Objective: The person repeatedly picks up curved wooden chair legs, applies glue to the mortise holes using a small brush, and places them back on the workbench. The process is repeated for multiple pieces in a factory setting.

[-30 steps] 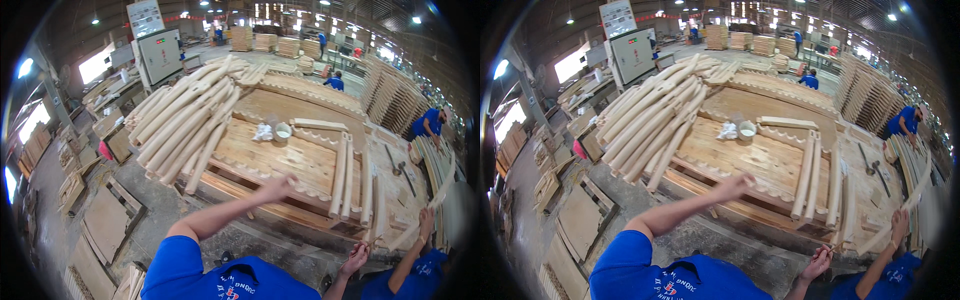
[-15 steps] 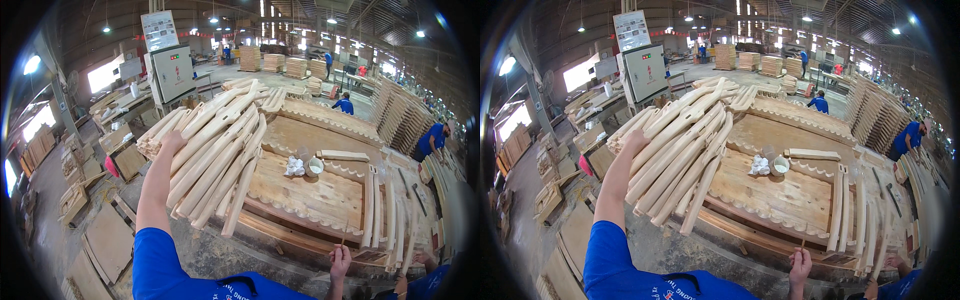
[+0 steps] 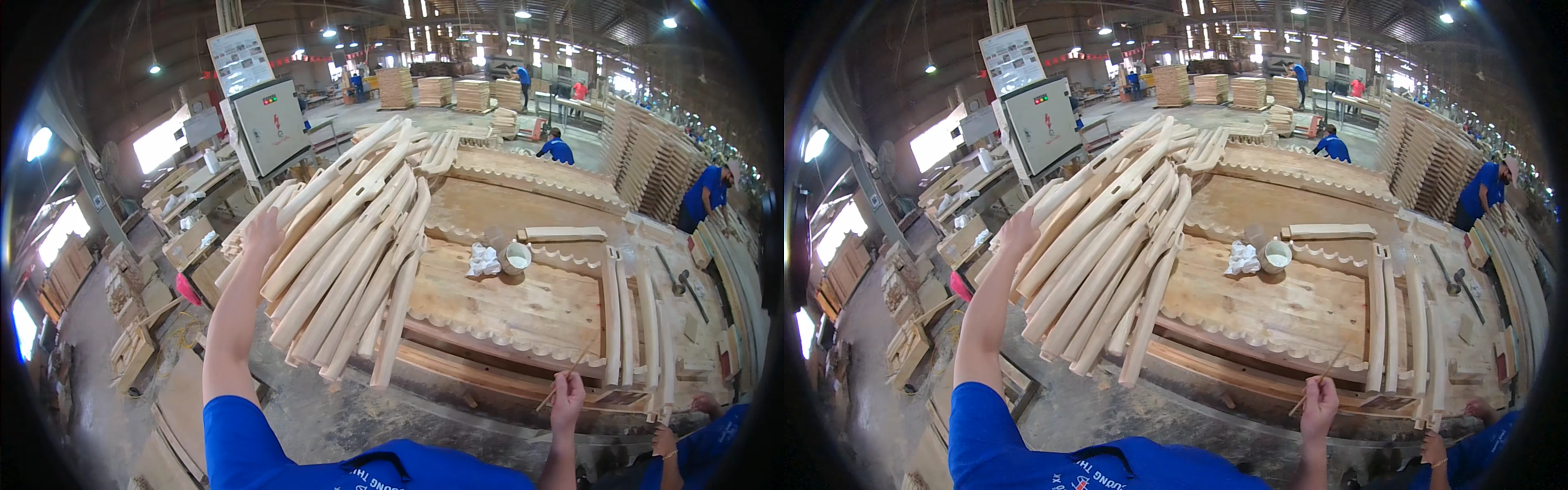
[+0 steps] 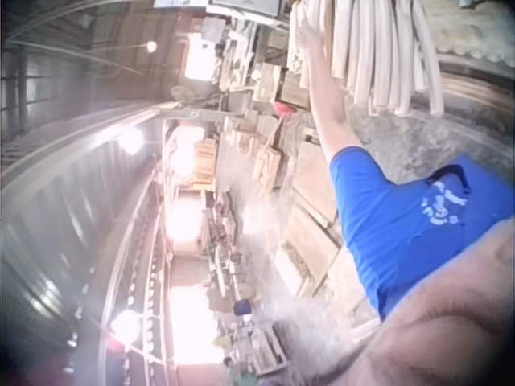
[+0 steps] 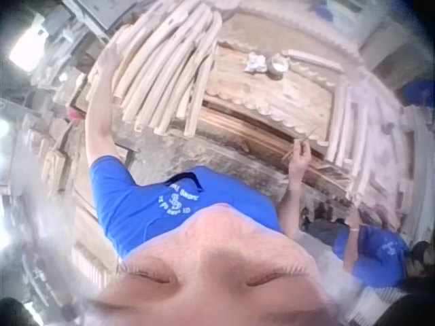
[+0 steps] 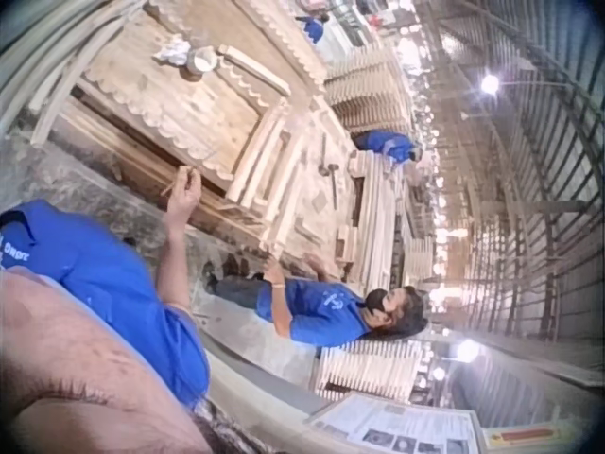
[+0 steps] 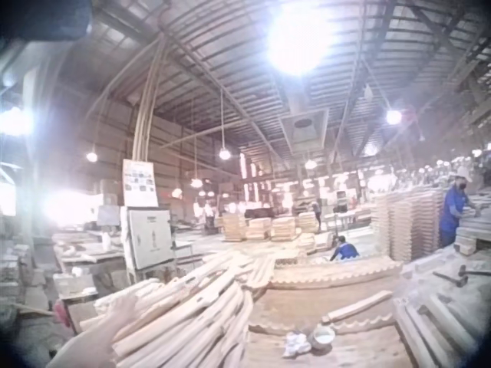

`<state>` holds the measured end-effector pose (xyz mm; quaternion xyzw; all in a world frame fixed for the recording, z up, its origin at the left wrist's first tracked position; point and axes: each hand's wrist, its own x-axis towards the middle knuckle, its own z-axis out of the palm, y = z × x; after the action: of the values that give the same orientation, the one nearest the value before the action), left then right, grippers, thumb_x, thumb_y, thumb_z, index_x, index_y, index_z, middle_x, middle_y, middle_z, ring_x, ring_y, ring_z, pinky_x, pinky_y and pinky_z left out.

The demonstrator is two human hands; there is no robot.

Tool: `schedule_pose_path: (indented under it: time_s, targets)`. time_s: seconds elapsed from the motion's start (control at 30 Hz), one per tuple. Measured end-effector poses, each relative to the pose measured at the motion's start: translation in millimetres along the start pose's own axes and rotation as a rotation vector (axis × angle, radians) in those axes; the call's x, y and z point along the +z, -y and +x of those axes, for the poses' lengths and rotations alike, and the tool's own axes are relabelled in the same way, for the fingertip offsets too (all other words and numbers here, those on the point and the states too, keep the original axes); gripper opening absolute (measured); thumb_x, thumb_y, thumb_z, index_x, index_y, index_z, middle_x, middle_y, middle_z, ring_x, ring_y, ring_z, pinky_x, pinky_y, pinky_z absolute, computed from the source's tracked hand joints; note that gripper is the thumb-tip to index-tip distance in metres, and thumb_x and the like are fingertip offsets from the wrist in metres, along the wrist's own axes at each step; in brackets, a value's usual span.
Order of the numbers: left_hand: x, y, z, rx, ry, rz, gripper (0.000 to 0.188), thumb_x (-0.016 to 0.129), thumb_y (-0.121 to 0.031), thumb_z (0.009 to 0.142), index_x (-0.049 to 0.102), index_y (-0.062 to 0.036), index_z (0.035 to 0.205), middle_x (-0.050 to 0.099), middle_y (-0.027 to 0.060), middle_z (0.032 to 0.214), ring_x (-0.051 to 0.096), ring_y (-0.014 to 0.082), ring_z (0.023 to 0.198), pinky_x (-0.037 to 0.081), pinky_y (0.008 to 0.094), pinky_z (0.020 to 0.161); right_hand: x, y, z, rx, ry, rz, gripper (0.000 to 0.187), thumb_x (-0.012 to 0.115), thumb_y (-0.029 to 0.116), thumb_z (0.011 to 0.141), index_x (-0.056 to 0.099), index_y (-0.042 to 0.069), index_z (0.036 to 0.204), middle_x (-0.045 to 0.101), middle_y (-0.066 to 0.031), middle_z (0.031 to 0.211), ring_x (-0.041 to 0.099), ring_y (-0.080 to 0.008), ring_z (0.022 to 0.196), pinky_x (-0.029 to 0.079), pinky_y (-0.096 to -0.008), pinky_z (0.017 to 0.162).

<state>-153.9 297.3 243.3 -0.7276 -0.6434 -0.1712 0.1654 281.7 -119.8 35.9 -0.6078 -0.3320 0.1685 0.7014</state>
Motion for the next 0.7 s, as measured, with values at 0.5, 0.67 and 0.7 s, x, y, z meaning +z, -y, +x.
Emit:
schedule_pose_path:
  time_s: [0.5,0.67,0.7]
  targets:
    - [-54,-92,-246,-0.128,0.406,-0.935,0.059,0.062,-0.017,0.063,0.049,0.0031,0.116,0.06,0.0138,0.089,0.06,0.0221,0.078,0.049,0.0358,0.073,37,79,117,-0.152,0.424,-0.155,0.023,0.05,0.02,0.093,0.062,0.0,0.094,0.046,-0.0006,0.068,0.041,-0.0069,0.065,0.034,-0.0234,0.058]
    - [32,-162,-336,-0.224,0.518,-1.105,0.045,0.061,-0.018,0.067,0.05,0.0044,0.105,0.059,0.0198,0.087,0.061,0.027,0.079,0.049,0.0375,0.07,72,116,178,-0.558,0.48,-0.251,0.023,0.057,0.02,0.09,0.064,-0.002,0.088,0.053,-0.0021,0.072,0.045,-0.0089,0.066,0.035,-0.0249,0.059]
    - [49,-175,-343,-0.206,0.47,-1.055,0.042,0.061,-0.018,0.068,0.049,0.0051,0.102,0.059,0.0227,0.087,0.062,0.0303,0.08,0.049,0.0387,0.07,81,117,182,-0.497,0.502,-0.198,0.023,0.057,0.02,0.09,0.063,-0.002,0.088,0.055,-0.0022,0.072,0.046,-0.0088,0.064,0.036,-0.0245,0.057]
